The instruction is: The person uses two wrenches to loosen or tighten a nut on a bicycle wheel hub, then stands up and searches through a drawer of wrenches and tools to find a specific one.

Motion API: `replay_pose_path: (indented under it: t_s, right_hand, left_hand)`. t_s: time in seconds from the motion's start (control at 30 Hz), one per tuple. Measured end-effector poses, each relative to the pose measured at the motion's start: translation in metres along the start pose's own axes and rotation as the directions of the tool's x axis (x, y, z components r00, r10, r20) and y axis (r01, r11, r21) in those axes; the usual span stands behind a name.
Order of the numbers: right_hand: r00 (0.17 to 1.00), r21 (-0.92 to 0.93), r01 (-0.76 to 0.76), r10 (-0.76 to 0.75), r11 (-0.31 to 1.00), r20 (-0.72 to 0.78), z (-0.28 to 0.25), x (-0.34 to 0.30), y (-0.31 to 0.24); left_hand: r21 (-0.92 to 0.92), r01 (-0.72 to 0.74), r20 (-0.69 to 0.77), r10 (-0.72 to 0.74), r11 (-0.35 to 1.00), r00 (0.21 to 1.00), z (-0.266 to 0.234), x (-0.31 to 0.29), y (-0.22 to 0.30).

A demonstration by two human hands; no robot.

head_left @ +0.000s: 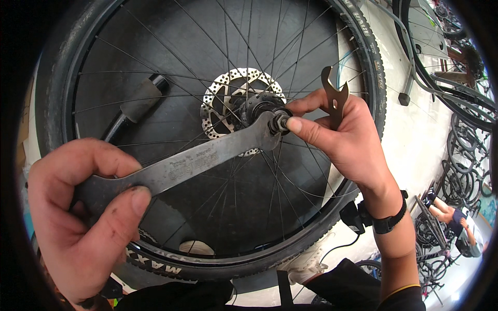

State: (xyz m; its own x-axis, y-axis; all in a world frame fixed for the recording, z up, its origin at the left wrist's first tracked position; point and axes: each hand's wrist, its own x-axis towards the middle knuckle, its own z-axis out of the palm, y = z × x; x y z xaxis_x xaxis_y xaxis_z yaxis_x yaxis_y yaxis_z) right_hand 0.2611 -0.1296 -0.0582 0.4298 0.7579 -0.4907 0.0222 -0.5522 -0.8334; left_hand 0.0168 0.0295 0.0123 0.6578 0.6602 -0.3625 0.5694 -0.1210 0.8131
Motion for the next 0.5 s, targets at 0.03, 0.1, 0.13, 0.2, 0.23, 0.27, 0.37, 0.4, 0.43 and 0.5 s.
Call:
replay_pose_path:
  t_s: [0.03, 0.1, 0.13, 0.2, 0.23, 0.27, 0.37, 0.4, 0.43, 0.5]
  right_hand:
    - [1.0, 0.005, 0.002, -0.002, 1.0, 0.002, 0.001, 0.0, 0.0]
    - [1.0, 0.003, 0.015, -0.015, 1.0, -0.009, 0.0, 0.0, 0.002]
    - [1.0, -0.005, 0.011, -0.011, 1.0, -0.011, -0.002, 0.0, 0.003]
    - [1.0, -0.006, 0.017, -0.017, 1.0, 0.0, -0.002, 0.0, 0.002]
    - [1.0, -0.005, 0.016, -0.016, 1.0, 0.0, -0.002, 0.0, 0.002]
    - [1.0, -0.013, 0.023, -0.023, 1.0, 0.013, -0.002, 0.001, 0.001]
    - [0.999, -0.019, 0.012, -0.012, 1.0, 0.045, -0.004, 0.003, 0.002]
    - [0.998, -0.017, -0.004, 0.005, 1.0, 0.065, -0.005, 0.003, 0.002]
    - [0.998, -0.018, -0.006, 0.008, 1.0, 0.064, -0.005, 0.004, 0.0]
    - [0.995, -0.016, -0.028, 0.029, 0.999, 0.093, -0.005, 0.005, -0.005]
  left_hand:
    - [-0.018, 0.006, -0.003, -0.006, 1.0, 1.0, 0.0, -0.001, 0.001]
    - [-0.027, -0.005, -0.003, 0.005, 1.0, 1.0, 0.005, 0.003, -0.001]
    - [-0.033, -0.008, -0.003, 0.008, 0.999, 1.0, 0.007, 0.005, -0.001]
    - [-0.049, 0.137, 0.019, -0.136, 0.989, 0.991, 0.004, 0.008, 0.006]
    - [-0.053, 0.185, 0.026, -0.183, 0.981, 0.983, 0.004, 0.009, 0.007]
    - [-0.035, 0.172, 0.02, -0.172, 0.984, 0.985, 0.003, 0.01, 0.005]
    - [-0.007, 0.123, 0.001, -0.123, 0.992, 0.992, 0.005, 0.01, -0.005]
    - [-0.003, 0.105, -0.005, -0.105, 0.994, 0.994, 0.005, 0.011, -0.007]
    - [0.001, 0.085, -0.012, -0.085, 0.996, 0.996, 0.004, 0.011, -0.009]
    - [0.031, 0.102, 0.035, -0.103, 0.994, 0.994, 0.002, 0.011, -0.013]
